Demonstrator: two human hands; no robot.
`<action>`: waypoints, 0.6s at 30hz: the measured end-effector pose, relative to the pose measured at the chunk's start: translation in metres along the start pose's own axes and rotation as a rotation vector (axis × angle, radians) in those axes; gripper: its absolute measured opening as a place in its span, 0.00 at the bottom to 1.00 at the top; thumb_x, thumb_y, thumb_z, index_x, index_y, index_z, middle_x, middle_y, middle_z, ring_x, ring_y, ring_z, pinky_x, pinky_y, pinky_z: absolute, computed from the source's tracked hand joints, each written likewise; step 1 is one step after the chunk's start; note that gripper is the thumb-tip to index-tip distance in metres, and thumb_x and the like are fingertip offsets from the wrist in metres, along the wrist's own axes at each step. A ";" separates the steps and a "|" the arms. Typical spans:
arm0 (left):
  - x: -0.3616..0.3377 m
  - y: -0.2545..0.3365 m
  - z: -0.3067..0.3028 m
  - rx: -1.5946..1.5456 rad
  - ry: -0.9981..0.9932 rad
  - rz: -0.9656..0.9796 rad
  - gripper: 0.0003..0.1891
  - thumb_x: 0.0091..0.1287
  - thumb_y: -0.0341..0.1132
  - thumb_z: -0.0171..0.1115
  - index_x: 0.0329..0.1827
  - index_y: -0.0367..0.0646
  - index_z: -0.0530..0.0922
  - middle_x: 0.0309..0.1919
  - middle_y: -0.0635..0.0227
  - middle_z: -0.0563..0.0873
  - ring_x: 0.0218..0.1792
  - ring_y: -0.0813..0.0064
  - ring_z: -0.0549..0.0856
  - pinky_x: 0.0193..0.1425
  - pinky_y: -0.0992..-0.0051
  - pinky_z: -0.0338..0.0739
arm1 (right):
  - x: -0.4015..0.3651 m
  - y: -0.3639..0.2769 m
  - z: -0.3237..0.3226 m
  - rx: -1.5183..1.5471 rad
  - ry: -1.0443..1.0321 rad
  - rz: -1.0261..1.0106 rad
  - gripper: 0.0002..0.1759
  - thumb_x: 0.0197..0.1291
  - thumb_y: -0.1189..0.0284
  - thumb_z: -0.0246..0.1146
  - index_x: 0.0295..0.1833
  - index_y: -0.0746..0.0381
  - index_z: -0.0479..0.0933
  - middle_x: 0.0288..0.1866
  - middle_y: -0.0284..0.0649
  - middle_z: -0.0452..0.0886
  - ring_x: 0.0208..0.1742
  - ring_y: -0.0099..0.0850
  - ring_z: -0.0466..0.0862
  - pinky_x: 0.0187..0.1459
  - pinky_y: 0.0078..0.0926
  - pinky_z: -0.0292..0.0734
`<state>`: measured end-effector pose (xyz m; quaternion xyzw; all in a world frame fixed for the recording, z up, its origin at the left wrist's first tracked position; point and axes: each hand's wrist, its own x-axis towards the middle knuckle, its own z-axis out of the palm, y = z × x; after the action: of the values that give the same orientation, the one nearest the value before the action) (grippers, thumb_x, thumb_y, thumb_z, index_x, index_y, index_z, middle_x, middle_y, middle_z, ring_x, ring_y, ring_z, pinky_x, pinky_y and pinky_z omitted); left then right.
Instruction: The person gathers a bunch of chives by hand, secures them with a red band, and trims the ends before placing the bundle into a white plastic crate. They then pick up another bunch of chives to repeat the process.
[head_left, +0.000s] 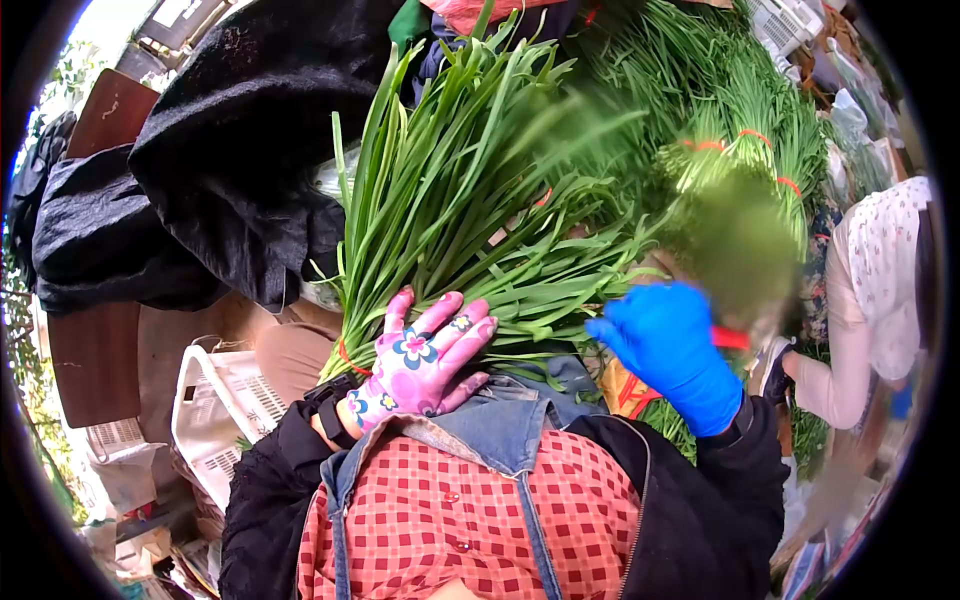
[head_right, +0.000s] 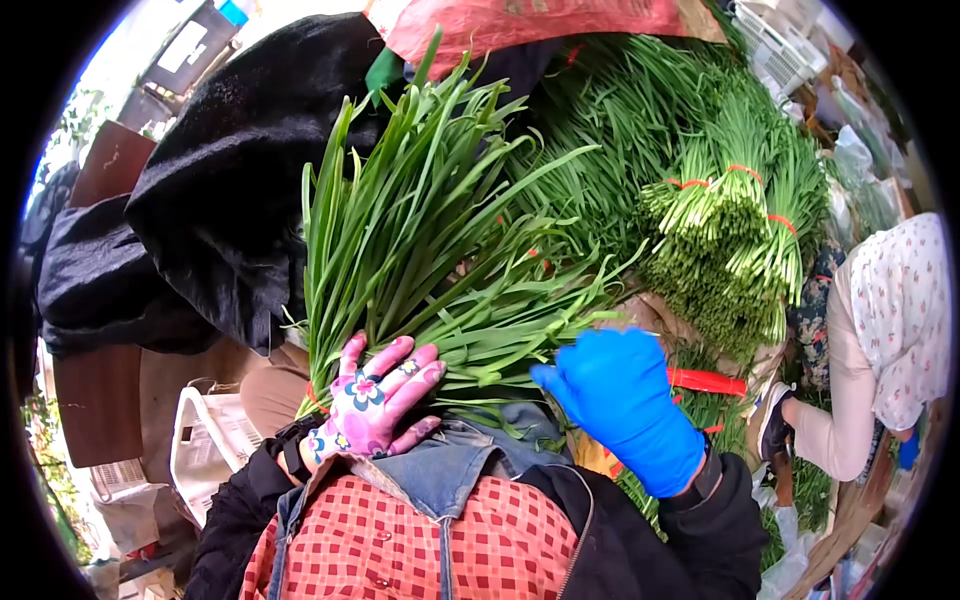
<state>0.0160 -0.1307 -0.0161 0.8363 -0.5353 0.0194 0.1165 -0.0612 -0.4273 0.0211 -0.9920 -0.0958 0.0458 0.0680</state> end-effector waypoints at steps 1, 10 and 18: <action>0.000 -0.001 0.002 -0.018 0.012 0.031 0.31 0.61 0.52 0.68 0.67 0.50 0.77 0.68 0.67 0.79 0.68 0.60 0.75 0.72 0.42 0.58 | 0.009 -0.006 -0.002 0.172 0.266 -0.040 0.12 0.60 0.59 0.69 0.33 0.55 0.84 0.28 0.36 0.81 0.30 0.38 0.82 0.34 0.39 0.75; 0.005 0.003 -0.033 -0.015 -0.083 0.105 0.27 0.60 0.48 0.72 0.63 0.50 0.80 0.65 0.67 0.81 0.68 0.57 0.75 0.73 0.46 0.59 | 0.120 -0.074 0.060 0.157 0.451 -0.233 0.17 0.58 0.58 0.65 0.44 0.60 0.79 0.41 0.40 0.81 0.52 0.40 0.79 0.60 0.42 0.70; -0.028 -0.073 -0.044 -0.352 0.296 -0.765 0.46 0.57 0.48 0.77 0.73 0.31 0.64 0.64 0.47 0.76 0.68 0.50 0.73 0.74 0.59 0.65 | 0.068 -0.079 0.079 0.139 0.568 -0.110 0.22 0.61 0.58 0.63 0.53 0.63 0.79 0.44 0.38 0.82 0.49 0.35 0.80 0.51 0.40 0.68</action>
<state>0.0740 -0.0669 0.0092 0.9298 -0.1604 0.0032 0.3312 -0.0172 -0.3274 -0.0510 -0.9514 -0.1233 -0.2310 0.1623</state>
